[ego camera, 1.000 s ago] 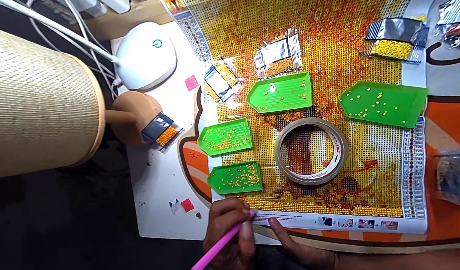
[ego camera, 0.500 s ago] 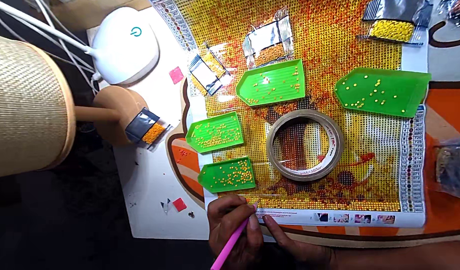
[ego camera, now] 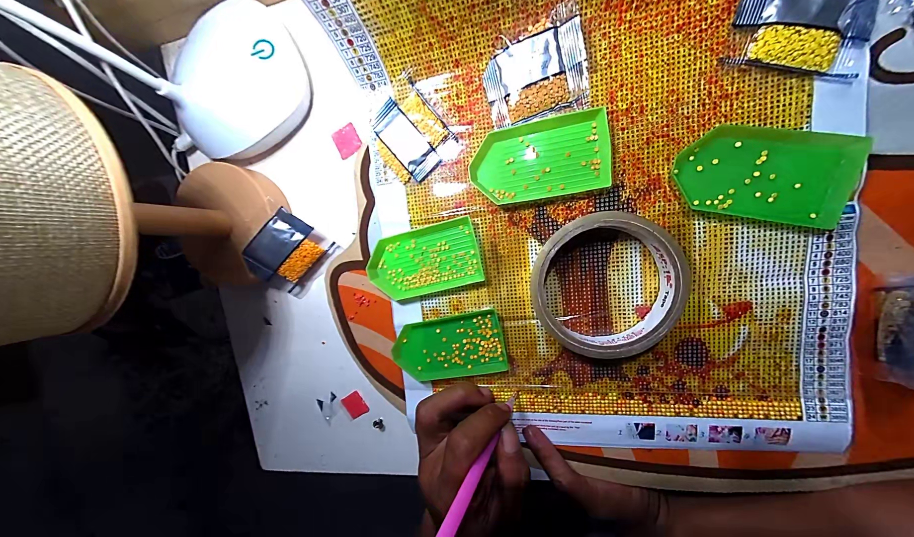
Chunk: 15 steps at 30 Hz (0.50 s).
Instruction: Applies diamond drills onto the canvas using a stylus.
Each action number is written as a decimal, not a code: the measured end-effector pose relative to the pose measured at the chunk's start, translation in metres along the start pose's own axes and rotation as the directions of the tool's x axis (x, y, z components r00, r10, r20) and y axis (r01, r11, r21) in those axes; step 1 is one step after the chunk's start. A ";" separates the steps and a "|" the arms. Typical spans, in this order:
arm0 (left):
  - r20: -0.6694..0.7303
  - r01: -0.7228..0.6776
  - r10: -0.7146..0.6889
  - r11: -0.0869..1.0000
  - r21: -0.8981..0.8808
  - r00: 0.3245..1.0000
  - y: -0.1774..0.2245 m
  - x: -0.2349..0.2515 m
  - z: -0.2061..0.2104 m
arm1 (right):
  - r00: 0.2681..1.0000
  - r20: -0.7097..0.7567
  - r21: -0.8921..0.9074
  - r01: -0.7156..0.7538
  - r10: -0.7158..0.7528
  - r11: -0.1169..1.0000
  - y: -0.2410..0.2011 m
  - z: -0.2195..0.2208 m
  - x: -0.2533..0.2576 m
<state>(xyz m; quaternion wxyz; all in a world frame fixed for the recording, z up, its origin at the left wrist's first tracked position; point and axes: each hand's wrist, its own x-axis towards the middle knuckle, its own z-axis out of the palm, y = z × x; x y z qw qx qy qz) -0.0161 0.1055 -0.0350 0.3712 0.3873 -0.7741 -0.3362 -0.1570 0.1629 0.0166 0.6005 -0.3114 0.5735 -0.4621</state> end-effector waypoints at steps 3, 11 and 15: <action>0.003 -0.009 0.009 1.000 0.008 1.000 0.000 0.000 0.001 | 0.999 0.014 -0.013 0.040 -0.039 0.999 -0.009 -0.002 0.003; 0.019 -0.002 0.002 1.000 0.007 1.000 0.001 -0.001 -0.001 | 0.993 0.088 -0.035 -0.080 0.083 0.996 0.015 -0.001 -0.004; -0.053 0.014 -0.019 0.996 -0.091 0.998 0.000 -0.002 -0.007 | 0.997 0.019 0.000 0.070 -0.070 0.998 0.001 -0.004 0.001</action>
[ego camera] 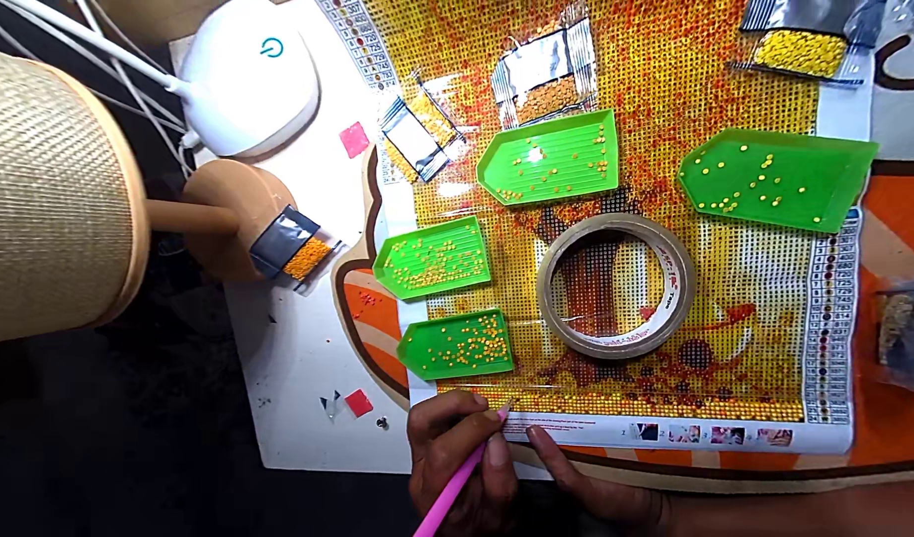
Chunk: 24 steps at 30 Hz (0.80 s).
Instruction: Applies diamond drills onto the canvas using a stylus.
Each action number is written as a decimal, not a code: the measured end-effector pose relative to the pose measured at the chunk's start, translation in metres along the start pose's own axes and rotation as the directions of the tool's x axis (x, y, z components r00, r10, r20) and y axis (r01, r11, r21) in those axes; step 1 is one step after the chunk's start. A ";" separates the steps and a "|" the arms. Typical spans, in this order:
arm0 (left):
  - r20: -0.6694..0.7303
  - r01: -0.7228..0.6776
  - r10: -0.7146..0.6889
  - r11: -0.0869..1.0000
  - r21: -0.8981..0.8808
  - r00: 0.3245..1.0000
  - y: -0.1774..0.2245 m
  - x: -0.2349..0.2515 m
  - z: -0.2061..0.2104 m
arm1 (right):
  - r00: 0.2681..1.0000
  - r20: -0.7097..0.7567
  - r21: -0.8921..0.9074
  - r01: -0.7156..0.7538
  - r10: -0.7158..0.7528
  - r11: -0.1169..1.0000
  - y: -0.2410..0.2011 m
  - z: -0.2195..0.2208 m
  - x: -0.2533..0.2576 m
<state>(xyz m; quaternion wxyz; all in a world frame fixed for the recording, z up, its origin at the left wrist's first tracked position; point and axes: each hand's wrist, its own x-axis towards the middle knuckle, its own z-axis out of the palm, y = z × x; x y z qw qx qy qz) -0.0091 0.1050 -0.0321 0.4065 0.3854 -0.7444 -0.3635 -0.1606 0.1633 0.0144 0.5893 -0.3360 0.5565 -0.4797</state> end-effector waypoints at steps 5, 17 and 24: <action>-0.069 0.021 -0.028 0.995 -0.099 0.997 0.007 0.004 -0.005 | 0.989 0.057 -0.435 0.150 -0.139 0.888 0.021 -0.002 -0.008; -0.037 0.009 -0.011 0.999 -0.043 0.999 -0.029 0.062 -0.031 | 0.987 -0.153 0.029 -0.054 0.058 0.998 0.082 -0.021 -0.050; 0.022 -0.034 0.036 0.996 -0.077 0.999 -0.028 0.090 -0.028 | 0.960 -0.273 -0.018 -0.066 0.058 0.998 0.072 -0.012 -0.045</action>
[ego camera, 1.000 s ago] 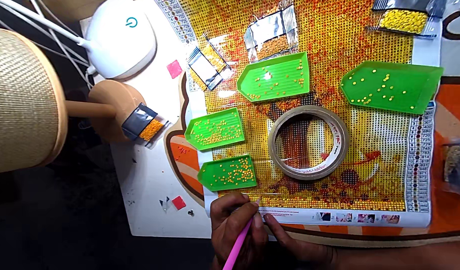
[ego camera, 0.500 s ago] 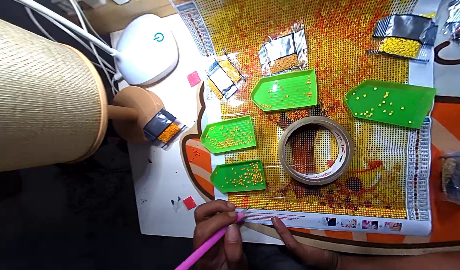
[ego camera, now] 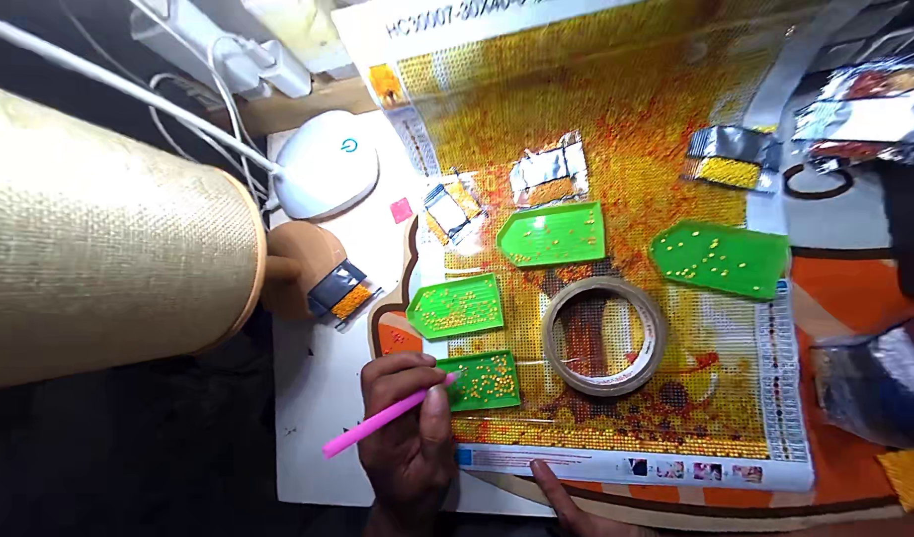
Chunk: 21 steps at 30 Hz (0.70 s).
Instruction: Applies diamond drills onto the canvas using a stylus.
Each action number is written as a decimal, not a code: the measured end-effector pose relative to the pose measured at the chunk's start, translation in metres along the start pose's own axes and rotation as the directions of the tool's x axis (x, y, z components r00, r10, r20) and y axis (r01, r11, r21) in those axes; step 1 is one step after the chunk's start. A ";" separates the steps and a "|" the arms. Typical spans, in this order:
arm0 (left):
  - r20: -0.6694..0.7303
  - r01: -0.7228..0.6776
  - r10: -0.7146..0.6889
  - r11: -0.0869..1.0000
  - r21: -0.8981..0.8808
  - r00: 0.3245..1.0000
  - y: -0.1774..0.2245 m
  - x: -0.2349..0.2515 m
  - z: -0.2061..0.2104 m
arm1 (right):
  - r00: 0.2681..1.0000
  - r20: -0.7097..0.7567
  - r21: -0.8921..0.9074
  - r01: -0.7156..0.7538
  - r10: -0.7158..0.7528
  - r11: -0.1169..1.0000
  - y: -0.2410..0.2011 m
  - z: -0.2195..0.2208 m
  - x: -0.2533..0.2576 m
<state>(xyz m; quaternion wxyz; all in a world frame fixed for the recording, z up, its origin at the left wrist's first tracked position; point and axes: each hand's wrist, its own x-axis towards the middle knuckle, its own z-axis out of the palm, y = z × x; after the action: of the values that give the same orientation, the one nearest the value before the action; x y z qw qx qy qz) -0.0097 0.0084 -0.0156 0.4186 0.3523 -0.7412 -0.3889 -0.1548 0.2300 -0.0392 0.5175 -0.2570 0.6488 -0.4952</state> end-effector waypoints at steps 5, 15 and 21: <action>0.181 -0.002 0.014 0.998 -0.065 0.983 0.010 0.062 0.021 | 0.996 -0.019 -0.028 0.084 -0.084 0.996 0.013 0.013 -0.003; 0.380 -0.027 0.034 0.999 -0.025 0.924 0.028 0.120 0.096 | 0.990 -0.079 0.098 0.124 -0.117 0.987 -0.002 0.024 0.002; 0.374 -0.018 0.034 0.999 -0.044 0.927 0.026 0.123 0.102 | 0.998 -0.042 0.099 0.048 -0.044 0.994 -0.006 0.027 0.003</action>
<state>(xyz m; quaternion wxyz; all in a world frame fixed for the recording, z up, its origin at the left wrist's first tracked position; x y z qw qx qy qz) -0.1554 -0.0556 0.0146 0.2816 0.2535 -0.8041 -0.4580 -0.1318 0.2154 -0.0340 0.5052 -0.2360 0.6271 -0.5439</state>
